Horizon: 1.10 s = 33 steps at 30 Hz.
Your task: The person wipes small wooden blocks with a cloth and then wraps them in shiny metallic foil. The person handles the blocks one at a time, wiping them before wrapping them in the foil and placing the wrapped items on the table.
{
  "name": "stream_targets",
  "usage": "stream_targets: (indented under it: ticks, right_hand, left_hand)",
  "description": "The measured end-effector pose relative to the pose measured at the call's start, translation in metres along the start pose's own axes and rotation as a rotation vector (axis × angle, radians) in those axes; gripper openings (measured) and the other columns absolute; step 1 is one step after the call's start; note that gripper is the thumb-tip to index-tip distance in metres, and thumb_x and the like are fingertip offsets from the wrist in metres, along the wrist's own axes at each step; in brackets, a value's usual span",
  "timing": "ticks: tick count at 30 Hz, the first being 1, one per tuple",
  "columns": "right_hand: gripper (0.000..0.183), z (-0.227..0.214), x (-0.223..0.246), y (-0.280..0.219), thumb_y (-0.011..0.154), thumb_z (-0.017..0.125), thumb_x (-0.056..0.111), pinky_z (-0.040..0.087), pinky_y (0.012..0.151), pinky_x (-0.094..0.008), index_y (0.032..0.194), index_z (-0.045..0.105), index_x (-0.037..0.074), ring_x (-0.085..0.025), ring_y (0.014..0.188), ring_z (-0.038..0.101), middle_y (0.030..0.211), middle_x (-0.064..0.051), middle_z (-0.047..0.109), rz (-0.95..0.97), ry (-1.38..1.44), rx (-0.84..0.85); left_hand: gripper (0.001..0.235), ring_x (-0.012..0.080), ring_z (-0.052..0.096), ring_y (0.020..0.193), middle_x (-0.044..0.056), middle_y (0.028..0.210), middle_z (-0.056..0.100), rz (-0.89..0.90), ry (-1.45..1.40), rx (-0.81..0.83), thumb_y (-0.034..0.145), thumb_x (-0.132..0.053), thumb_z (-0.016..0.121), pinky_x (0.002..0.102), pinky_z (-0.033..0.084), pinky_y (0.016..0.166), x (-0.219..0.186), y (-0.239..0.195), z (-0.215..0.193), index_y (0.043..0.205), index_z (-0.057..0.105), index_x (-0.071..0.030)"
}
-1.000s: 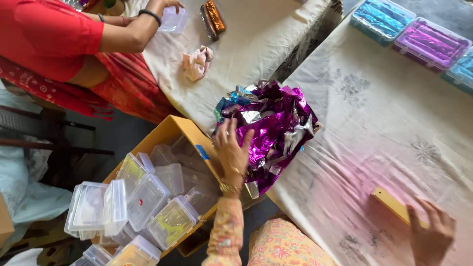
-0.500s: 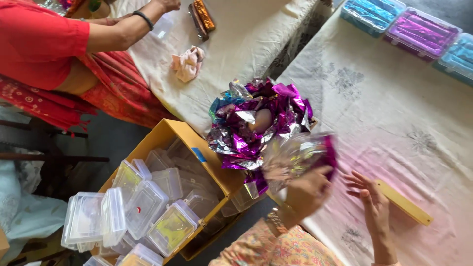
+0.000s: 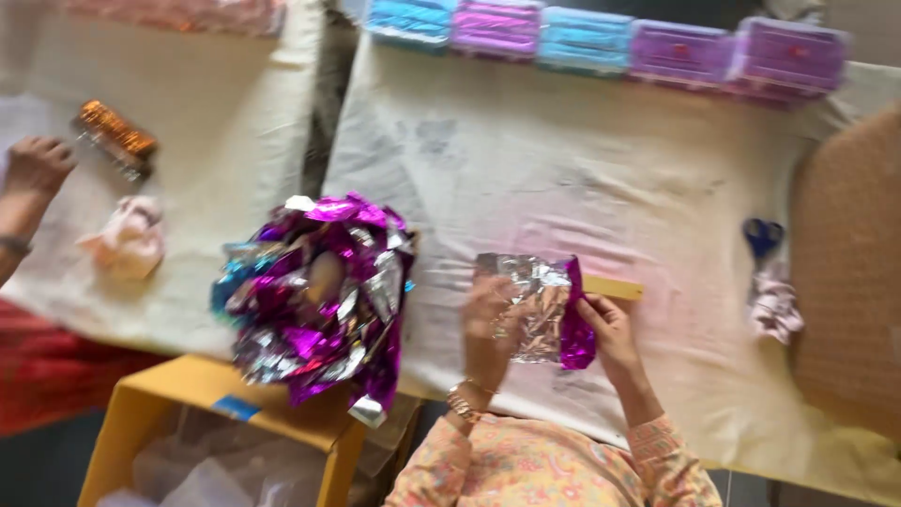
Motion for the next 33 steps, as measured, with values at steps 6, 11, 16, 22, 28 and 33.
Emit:
stream_targets:
  ticks: [6, 11, 16, 22, 28, 33]
  right_hand:
    - [0.022, -0.003, 0.006, -0.014, 0.105, 0.059, 0.021, 0.057, 0.075, -0.028, 0.115, 0.068, 0.004, -0.013, 0.085, 0.070, 0.098, -0.003, 0.074, 0.072, 0.180, 0.041]
    - [0.034, 0.000, 0.011, -0.017, 0.105, 0.054, 0.030, 0.055, 0.086, -0.025, 0.125, 0.063, 0.004, -0.010, 0.098, 0.069, 0.111, -0.003, 0.074, 0.061, 0.225, -0.007]
    - [0.057, -0.005, 0.029, -0.022, 0.102, 0.051, 0.046, 0.054, 0.093, -0.026, 0.140, 0.051, 0.005, -0.011, 0.107, 0.065, 0.118, -0.004, 0.066, -0.270, -0.307, -0.170]
    - [0.046, -0.036, 0.027, -0.022, 0.096, 0.070, 0.038, 0.049, 0.069, -0.032, 0.120, 0.064, -0.001, -0.012, 0.078, 0.058, 0.091, 0.000, 0.065, -0.205, -0.560, -0.321]
    - [0.024, -0.057, 0.024, -0.021, 0.099, 0.068, 0.028, 0.046, 0.079, -0.020, 0.105, 0.074, 0.006, -0.002, 0.088, 0.058, 0.095, 0.006, 0.071, -0.175, -0.090, -0.283]
    - [0.022, -0.057, 0.024, -0.020, 0.102, 0.067, 0.027, 0.045, 0.078, -0.019, 0.106, 0.075, 0.007, -0.002, 0.085, 0.057, 0.092, 0.005, 0.069, -0.233, -0.239, -0.324]
  left_hand:
    - [0.073, 0.0147, 0.056, 0.122, 0.000, 0.138, 0.054, -0.635, -0.807, 0.103, 0.085, -0.025, 0.080, 0.030, 0.052, 0.099, 0.111, -0.025, 0.050, 0.142, 0.034, -0.019]
    - [0.041, 0.0155, 0.068, 0.091, 0.007, 0.107, 0.074, -0.845, -0.943, 0.303, 0.094, -0.023, 0.079, 0.030, 0.052, 0.074, 0.111, -0.046, 0.064, 0.125, 0.065, -0.001]
    - [0.032, 0.0089, 0.075, 0.085, 0.002, 0.100, 0.080, -0.609, -0.442, 0.353, 0.091, -0.029, 0.073, 0.025, 0.058, 0.071, 0.050, -0.007, 0.040, 0.116, 0.072, -0.009]
    - [0.031, 0.0099, 0.057, 0.057, 0.000, 0.077, 0.073, -0.640, -0.305, 0.388, 0.095, -0.036, 0.069, 0.027, 0.043, 0.049, 0.096, -0.033, 0.061, 0.104, 0.076, -0.007]
    - [0.044, 0.0066, 0.041, 0.061, -0.005, 0.066, 0.052, -0.620, -0.361, 0.119, 0.099, -0.045, 0.069, 0.028, 0.032, 0.051, 0.112, -0.027, 0.042, 0.097, 0.076, -0.001]
    - [0.051, 0.0133, 0.058, 0.069, 0.000, 0.093, 0.061, -0.662, -0.072, 0.183, 0.088, -0.033, 0.073, 0.034, 0.050, 0.057, 0.068, 0.009, 0.015, 0.131, 0.060, -0.007]
Point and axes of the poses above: each hand's wrist, its own y-axis towards the middle knuckle, its own z-axis out of the palm, x = y × z, the point moved 6 cm from there along y, towards the middle knuckle
